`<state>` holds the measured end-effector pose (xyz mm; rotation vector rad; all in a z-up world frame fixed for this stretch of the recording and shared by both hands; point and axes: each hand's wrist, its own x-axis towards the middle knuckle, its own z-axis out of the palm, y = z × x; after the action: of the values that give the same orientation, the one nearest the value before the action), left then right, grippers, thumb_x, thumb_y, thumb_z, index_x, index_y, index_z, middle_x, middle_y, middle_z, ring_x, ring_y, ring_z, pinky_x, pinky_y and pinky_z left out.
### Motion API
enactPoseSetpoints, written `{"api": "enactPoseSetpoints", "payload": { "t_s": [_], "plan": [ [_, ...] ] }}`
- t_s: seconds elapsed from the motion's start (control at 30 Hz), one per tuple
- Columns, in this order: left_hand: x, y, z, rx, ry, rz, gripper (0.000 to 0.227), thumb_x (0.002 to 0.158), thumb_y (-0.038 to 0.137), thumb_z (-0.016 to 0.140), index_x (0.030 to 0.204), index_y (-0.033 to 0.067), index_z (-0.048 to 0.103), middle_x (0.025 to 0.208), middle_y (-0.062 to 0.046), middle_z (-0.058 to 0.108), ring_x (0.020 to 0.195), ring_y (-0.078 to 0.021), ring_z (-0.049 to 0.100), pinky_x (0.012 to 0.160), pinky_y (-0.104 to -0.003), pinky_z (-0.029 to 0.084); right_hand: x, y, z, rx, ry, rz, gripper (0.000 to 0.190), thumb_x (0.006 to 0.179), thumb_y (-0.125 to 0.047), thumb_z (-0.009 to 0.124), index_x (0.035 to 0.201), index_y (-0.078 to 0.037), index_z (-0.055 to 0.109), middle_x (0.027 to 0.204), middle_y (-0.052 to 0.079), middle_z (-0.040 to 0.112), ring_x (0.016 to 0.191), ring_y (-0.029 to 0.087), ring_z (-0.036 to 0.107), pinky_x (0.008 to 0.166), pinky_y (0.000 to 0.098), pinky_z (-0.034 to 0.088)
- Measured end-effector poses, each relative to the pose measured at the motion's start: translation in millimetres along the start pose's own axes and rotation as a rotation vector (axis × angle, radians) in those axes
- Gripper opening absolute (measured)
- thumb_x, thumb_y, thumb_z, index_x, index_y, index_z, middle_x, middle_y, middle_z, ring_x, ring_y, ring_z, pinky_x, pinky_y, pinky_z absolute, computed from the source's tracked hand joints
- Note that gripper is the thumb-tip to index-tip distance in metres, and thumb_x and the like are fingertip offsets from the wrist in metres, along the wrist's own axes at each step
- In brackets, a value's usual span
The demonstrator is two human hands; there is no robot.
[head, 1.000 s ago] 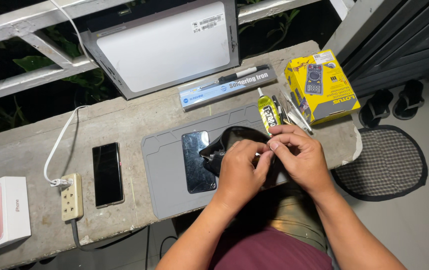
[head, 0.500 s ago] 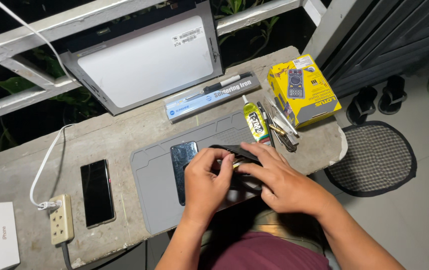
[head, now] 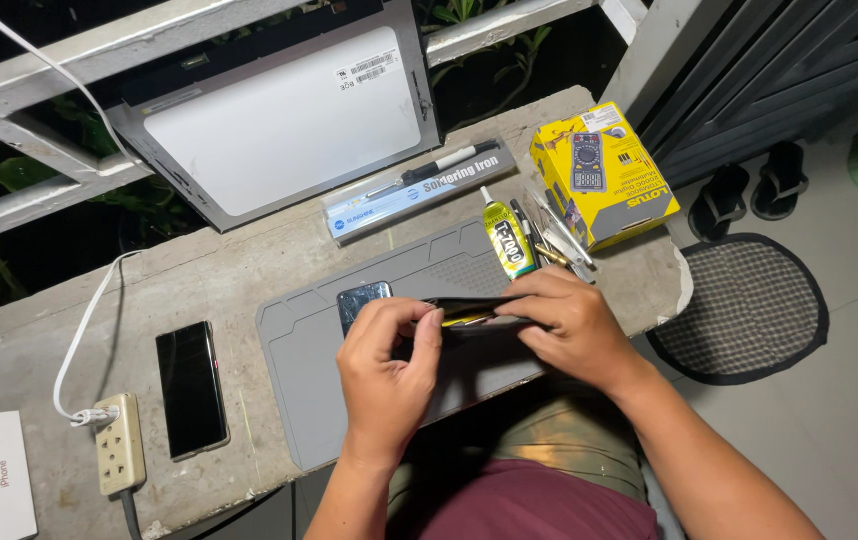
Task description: The person takes various small tools out of a black pouch and uses a thin metal tool to pry along the edge of a purple smartphone.
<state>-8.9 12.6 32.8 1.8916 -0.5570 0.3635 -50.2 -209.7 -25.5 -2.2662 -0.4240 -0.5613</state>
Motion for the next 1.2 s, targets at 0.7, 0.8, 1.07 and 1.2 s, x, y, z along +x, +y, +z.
{"api": "enactPoseSetpoints", "payload": {
  "t_s": [0.7, 0.8, 1.07, 1.2],
  "plan": [
    [-19, -7, 20, -0.049, -0.114, 0.024, 0.007, 0.091, 0.008, 0.069, 0.085, 0.0093, 0.067, 0.083, -0.003, 0.07, 0.074, -0.0161, 0.063, 0.072, -0.029, 0.052, -12, 41, 3, -0.451, 0.294, 0.32, 0.029, 0.09, -0.009, 0.077, 0.118, -0.004, 0.076, 0.119, 0.018, 0.067, 0.109, 0.036, 0.067, 0.093, 0.0478, 0.055],
    [-24, -13, 22, -0.052, -0.142, -0.023, 0.006, 0.091, 0.009, 0.069, 0.085, 0.0093, 0.069, 0.084, -0.003, 0.07, 0.074, -0.0157, 0.063, 0.069, -0.028, 0.052, -8, 30, 2, -0.481, 0.292, 0.316, 0.03, 0.091, -0.011, 0.077, 0.12, -0.005, 0.075, 0.117, 0.018, 0.066, 0.106, 0.037, 0.067, 0.089, 0.0483, 0.055],
    [-40, -43, 23, -0.049, -0.104, -0.229, 0.007, 0.086, 0.013, 0.076, 0.08, 0.0118, 0.073, 0.075, -0.003, 0.07, 0.063, -0.0197, 0.064, 0.06, -0.032, 0.052, 4, -50, -8, -0.359, 0.36, 0.179, 0.026, 0.093, -0.007, 0.081, 0.118, -0.001, 0.076, 0.119, 0.02, 0.065, 0.106, 0.039, 0.065, 0.093, 0.0476, 0.051],
    [-44, -51, 24, -0.066, -0.044, -0.25, 0.007, 0.081, 0.012, 0.079, 0.078, 0.0124, 0.074, 0.069, -0.006, 0.07, 0.06, -0.024, 0.068, 0.055, -0.033, 0.053, -3, -57, 26, 0.081, 0.246, 0.337, 0.022, 0.088, -0.008, 0.079, 0.11, -0.011, 0.08, 0.094, 0.006, 0.076, 0.082, 0.023, 0.073, 0.069, 0.0307, 0.057]
  ]
}}
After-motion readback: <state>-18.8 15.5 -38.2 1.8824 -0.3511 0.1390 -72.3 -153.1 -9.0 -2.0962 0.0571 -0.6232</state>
